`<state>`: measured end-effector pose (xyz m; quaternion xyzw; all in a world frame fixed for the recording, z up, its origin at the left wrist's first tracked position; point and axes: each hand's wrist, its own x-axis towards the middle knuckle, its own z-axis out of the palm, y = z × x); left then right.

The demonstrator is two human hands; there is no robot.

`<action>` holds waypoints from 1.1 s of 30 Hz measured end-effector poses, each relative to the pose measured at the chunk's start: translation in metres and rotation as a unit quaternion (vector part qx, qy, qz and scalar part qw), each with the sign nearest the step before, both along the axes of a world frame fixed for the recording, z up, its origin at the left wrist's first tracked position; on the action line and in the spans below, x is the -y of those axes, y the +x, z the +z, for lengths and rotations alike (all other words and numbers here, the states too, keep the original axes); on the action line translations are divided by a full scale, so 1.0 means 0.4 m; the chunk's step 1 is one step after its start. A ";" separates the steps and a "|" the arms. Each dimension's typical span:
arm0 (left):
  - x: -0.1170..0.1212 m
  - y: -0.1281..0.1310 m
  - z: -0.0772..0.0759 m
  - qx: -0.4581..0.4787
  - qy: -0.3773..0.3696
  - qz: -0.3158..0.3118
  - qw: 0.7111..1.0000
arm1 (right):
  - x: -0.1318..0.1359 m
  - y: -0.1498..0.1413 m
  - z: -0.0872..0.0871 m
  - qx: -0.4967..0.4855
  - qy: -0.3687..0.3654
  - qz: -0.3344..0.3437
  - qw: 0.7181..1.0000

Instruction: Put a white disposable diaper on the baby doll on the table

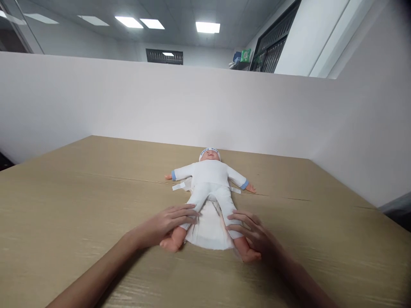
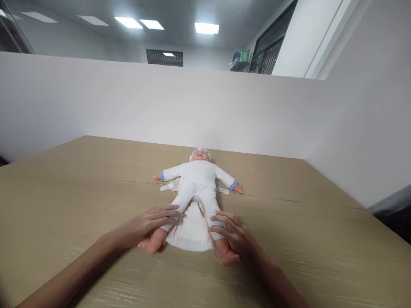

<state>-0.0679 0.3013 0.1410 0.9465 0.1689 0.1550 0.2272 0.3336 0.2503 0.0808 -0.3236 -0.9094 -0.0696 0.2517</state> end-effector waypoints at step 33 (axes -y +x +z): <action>0.074 0.140 0.003 0.025 0.005 0.279 0.960 | 0.036 -0.140 0.038 -0.054 -0.051 -0.198 0.977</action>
